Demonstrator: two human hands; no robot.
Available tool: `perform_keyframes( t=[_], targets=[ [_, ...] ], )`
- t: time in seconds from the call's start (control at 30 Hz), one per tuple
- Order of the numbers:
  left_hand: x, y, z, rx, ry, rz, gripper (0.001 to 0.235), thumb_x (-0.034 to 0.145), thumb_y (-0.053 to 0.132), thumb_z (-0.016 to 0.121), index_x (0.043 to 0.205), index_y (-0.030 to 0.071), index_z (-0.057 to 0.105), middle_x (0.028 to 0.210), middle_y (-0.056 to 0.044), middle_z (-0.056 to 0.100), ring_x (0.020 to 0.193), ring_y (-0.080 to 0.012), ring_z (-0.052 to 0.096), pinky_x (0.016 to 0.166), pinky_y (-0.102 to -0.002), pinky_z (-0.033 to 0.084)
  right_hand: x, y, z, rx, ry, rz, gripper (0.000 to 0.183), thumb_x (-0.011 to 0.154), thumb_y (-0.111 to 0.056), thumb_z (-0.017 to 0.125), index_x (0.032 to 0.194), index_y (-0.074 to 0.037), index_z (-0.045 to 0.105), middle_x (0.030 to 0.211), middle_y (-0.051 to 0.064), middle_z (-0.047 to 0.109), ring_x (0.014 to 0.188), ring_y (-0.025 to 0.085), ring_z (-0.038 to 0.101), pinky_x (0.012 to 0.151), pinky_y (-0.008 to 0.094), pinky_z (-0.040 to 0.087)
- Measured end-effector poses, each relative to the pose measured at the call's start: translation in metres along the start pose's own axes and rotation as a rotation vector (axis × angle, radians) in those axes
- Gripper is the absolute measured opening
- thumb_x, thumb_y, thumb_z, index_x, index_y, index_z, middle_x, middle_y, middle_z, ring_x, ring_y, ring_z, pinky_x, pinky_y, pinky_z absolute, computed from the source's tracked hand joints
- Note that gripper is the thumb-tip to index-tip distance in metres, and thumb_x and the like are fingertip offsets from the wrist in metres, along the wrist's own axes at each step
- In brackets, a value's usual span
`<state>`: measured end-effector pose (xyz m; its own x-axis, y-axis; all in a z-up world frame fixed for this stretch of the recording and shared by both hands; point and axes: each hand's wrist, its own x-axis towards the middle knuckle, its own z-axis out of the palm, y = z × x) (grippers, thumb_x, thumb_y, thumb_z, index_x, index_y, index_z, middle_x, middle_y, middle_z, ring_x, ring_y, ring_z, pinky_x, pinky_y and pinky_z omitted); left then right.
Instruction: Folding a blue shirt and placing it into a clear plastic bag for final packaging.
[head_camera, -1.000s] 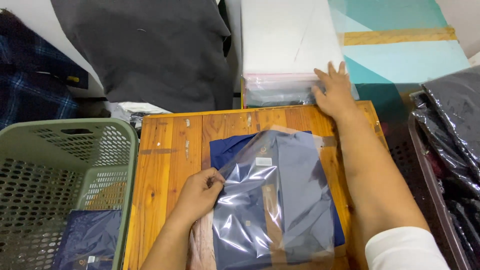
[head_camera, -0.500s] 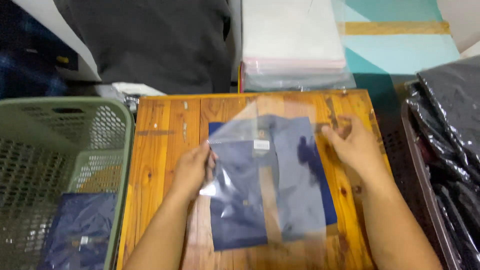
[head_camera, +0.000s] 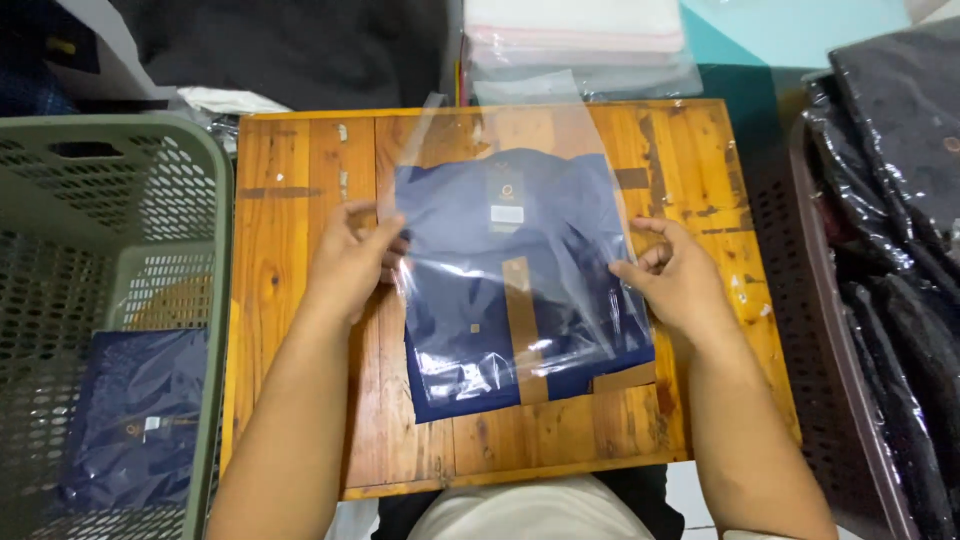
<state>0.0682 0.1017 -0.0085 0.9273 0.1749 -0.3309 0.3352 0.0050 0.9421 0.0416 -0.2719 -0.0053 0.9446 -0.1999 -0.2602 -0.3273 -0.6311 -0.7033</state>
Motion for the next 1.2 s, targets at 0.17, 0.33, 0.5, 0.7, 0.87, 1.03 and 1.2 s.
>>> perform_keyframes(
  t=[0.17,0.33,0.5,0.7,0.87,1.03,1.2],
  targets=[
    [-0.042,0.052,0.000,0.203,-0.166,0.015,0.102,0.085,0.007,0.078,0.160,0.002,0.008,0.081,-0.027,0.070,0.060,-0.0291,0.070,0.054,-0.039,0.063,0.004,0.000,0.013,0.204,0.151,-0.037,0.058,0.090,-0.012,0.076,0.144,-0.014,0.055,0.074,0.003,0.064,0.060,0.017,0.067,0.060,0.027,0.051],
    [-0.041,0.049,0.004,0.258,-0.284,0.054,0.109,0.081,-0.011,0.069,0.165,0.011,0.003,0.093,-0.030,0.071,0.072,-0.0277,0.070,0.067,-0.036,0.063,0.003,-0.008,0.013,0.314,0.158,-0.111,0.056,0.094,-0.004,0.071,0.147,-0.006,0.050,0.084,0.010,0.065,0.060,0.020,0.069,0.058,0.029,0.054],
    [-0.020,0.022,0.008,0.163,-0.027,0.182,0.076,0.095,-0.004,0.061,0.161,0.013,0.028,0.095,-0.019,0.071,0.074,-0.0176,0.066,0.067,-0.026,0.058,0.003,-0.008,0.001,0.458,-0.066,-0.119,0.080,0.084,0.001,0.077,0.155,-0.004,0.041,0.083,0.013,0.069,0.057,0.019,0.066,0.040,0.025,0.048],
    [-0.028,0.025,0.013,0.105,-0.095,0.174,0.064,0.102,0.008,0.054,0.161,0.009,0.029,0.090,-0.020,0.070,0.072,-0.0192,0.066,0.061,-0.028,0.057,0.024,0.022,0.014,0.573,-0.107,-0.188,0.064,0.087,0.007,0.070,0.147,-0.012,0.057,0.079,0.005,0.066,0.055,0.011,0.063,0.041,0.020,0.049],
    [-0.028,0.010,0.022,0.159,-0.203,0.191,0.035,0.097,0.004,0.057,0.131,0.013,0.060,0.091,-0.019,0.076,0.073,-0.0186,0.072,0.061,-0.026,0.059,0.024,0.020,0.017,0.534,0.004,-0.290,0.050,0.091,0.008,0.069,0.136,-0.012,0.067,0.083,-0.002,0.058,0.069,0.005,0.062,0.058,0.018,0.054],
    [-0.007,-0.018,0.014,0.110,-0.103,0.167,0.032,0.084,0.002,0.055,0.095,0.012,0.084,0.070,-0.014,0.071,0.061,-0.0165,0.069,0.058,-0.028,0.059,0.025,0.023,0.014,0.536,0.097,-0.328,0.029,0.096,0.003,0.071,0.123,-0.009,0.073,0.086,0.002,0.056,0.072,0.008,0.065,0.060,0.019,0.055],
    [-0.025,0.013,0.008,0.099,-0.264,0.176,0.072,0.071,-0.007,0.084,0.135,0.000,0.052,0.127,-0.023,0.052,0.092,-0.0269,0.073,0.084,-0.039,0.063,0.018,0.019,0.011,0.503,0.186,-0.320,0.021,0.099,-0.002,0.073,0.118,-0.011,0.074,0.084,-0.001,0.047,0.069,0.005,0.059,0.057,0.019,0.052]
  ],
)
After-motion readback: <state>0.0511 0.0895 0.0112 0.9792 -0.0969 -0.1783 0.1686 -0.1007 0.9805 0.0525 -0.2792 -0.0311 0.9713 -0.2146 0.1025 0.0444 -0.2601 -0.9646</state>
